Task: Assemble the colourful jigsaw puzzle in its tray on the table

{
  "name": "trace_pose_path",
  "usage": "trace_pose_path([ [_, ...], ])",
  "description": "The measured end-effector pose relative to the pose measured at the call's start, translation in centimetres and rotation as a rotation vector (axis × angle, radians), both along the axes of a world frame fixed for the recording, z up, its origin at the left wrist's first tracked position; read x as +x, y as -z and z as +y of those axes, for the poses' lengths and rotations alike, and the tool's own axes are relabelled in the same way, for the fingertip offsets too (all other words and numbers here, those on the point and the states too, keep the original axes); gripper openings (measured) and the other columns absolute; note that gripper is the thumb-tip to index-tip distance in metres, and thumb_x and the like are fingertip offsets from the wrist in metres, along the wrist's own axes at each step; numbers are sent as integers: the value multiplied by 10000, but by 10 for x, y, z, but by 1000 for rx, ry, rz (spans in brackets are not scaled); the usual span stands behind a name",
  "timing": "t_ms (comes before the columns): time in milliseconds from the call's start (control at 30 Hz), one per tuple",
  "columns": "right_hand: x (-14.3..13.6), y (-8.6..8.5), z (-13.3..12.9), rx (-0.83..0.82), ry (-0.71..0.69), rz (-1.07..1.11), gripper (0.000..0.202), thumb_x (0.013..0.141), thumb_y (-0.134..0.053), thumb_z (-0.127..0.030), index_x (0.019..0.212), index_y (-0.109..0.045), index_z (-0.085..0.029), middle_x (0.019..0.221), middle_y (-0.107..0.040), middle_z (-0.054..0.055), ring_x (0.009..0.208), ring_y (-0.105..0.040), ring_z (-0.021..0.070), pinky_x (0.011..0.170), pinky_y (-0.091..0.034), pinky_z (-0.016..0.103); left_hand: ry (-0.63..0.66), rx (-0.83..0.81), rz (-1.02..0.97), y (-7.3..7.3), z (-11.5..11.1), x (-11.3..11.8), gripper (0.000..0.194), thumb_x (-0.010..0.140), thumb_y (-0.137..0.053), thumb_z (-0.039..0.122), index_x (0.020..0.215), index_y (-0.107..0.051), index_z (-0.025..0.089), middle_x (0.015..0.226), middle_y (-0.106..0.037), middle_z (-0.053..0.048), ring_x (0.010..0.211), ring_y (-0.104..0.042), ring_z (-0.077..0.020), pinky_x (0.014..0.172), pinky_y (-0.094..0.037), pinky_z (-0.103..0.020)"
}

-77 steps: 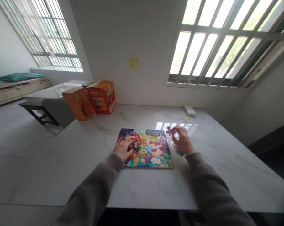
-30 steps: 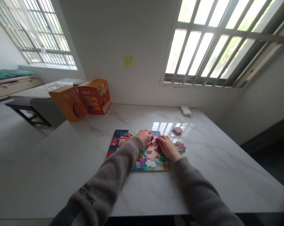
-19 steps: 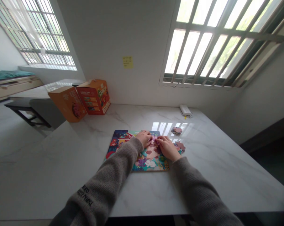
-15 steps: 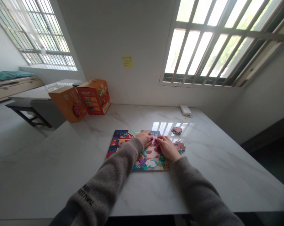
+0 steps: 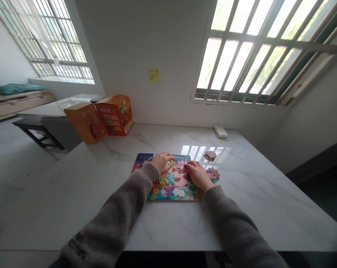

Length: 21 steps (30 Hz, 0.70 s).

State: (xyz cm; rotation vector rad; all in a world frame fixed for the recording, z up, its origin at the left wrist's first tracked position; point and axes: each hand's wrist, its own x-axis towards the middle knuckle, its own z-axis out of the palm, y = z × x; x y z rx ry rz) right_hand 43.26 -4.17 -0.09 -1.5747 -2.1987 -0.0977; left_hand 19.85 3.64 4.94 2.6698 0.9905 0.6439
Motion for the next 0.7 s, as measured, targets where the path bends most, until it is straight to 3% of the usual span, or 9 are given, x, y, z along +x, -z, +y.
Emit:
trace_pose_path([
  [200, 3, 6, 2, -12, 0, -6, 412, 887, -447, -32, 1220, -616, -207, 1201, -612, 114, 1115, -512, 268, 958, -484, 401, 80, -40, 128, 9, -33, -15, 215, 906, -603, 353, 1047, -715, 236, 1083, -674, -59, 1086, -576, -245, 994, -433, -381],
  [367, -1, 6, 0, -15, -2, 11, 425, 880, -451, -30, 1225, -619, -212, 1216, -611, 113, 1132, -515, 267, 967, -482, 396, 104, -86, 222, 20, -36, -16, 339, 804, -733, 411, 1088, -688, 232, 1156, -633, -70, 1139, -550, -275, 1005, -426, -401],
  [500, 3, 3, 2, -15, -14, 95, 377, 927, -425, -108, 1230, -630, -201, 1206, -626, 117, 1123, -533, 267, 971, -480, 414, 102, -65, 243, 25, -33, -18, 376, 809, -730, 386, 1146, -656, 235, 1178, -620, -74, 1148, -544, -271, 1018, -414, -401],
  [600, 30, -4, 5, 43, 15, 237, 354, 929, -422, -163, 1191, -657, -203, 1157, -653, 113, 1094, -566, 258, 984, -466, 430, 85, -39, 258, 28, -31, -21, 338, 828, -703, 379, 1128, -657, 230, 1185, -616, -77, 1155, -538, -278, 1015, -411, -411],
  [700, 74, -10, 2, 117, 180, 419, 358, 898, -413, -195, 1141, -676, -180, 1097, -674, 115, 1041, -607, 248, 951, -480, 413, 69, -14, 267, 31, -29, -25, 308, 845, -676, 358, 1120, -657, 221, 1196, -615, -85, 1153, -537, -284, 1012, -409, -419],
])
